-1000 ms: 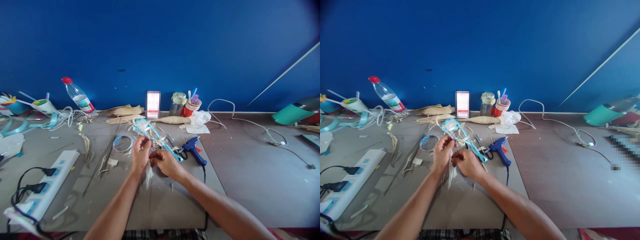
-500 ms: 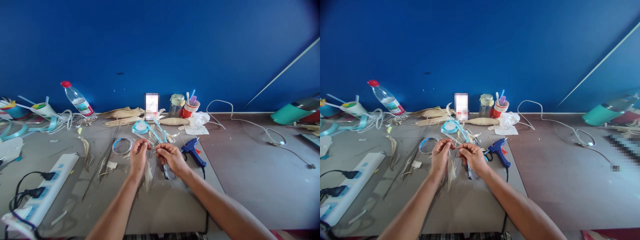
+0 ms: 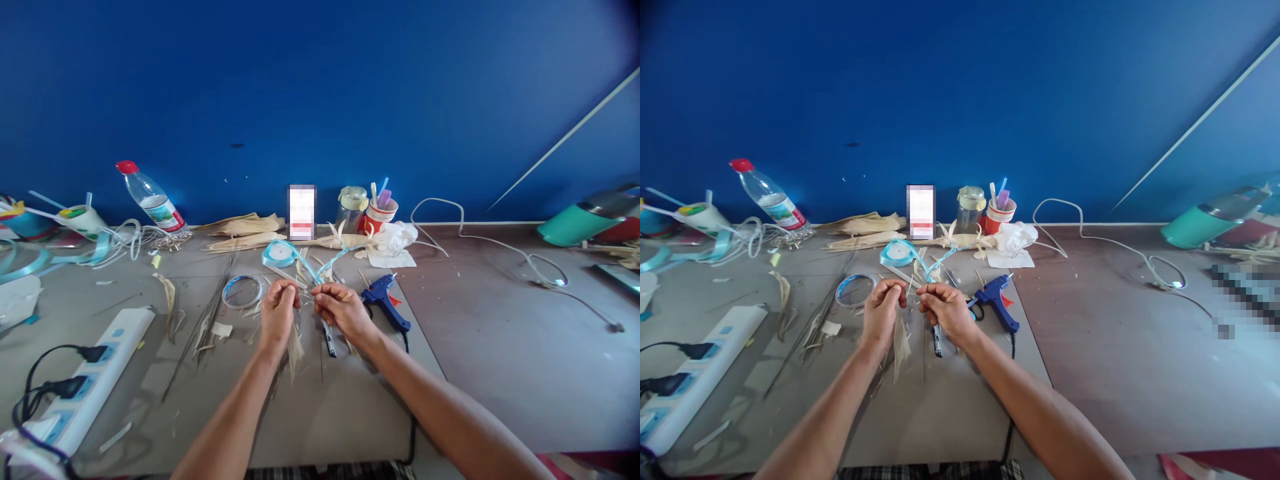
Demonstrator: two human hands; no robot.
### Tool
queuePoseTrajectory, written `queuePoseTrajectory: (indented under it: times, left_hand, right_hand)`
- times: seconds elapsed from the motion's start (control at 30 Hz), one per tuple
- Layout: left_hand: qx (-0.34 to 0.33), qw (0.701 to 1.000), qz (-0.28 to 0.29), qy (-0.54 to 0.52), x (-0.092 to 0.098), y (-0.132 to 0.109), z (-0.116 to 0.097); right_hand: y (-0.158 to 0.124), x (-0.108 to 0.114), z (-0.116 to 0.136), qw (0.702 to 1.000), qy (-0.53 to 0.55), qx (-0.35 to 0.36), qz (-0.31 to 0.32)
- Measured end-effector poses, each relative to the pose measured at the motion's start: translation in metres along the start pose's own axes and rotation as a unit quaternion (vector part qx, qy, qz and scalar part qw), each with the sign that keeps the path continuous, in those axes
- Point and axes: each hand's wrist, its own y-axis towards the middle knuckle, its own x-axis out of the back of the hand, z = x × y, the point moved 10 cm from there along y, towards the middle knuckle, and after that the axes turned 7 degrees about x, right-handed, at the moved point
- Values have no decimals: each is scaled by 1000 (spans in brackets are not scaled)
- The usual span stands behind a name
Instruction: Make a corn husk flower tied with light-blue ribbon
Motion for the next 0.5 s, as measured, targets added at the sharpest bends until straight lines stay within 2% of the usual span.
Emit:
queuePoseTrajectory:
  times: [0.13,0.33,0.5]
  left_hand:
    - [19,1000,8,-4,-3,0,4]
    - [25,999,15,-32,-5,3,8]
    - [26,999,13,-23,-5,4,11]
  right_hand:
    - [-1,3,2,997,-77,8,-8]
    - [-2,5,20,972,-218,84,-18]
    - [-3,9,22,957,-276,80,-34]
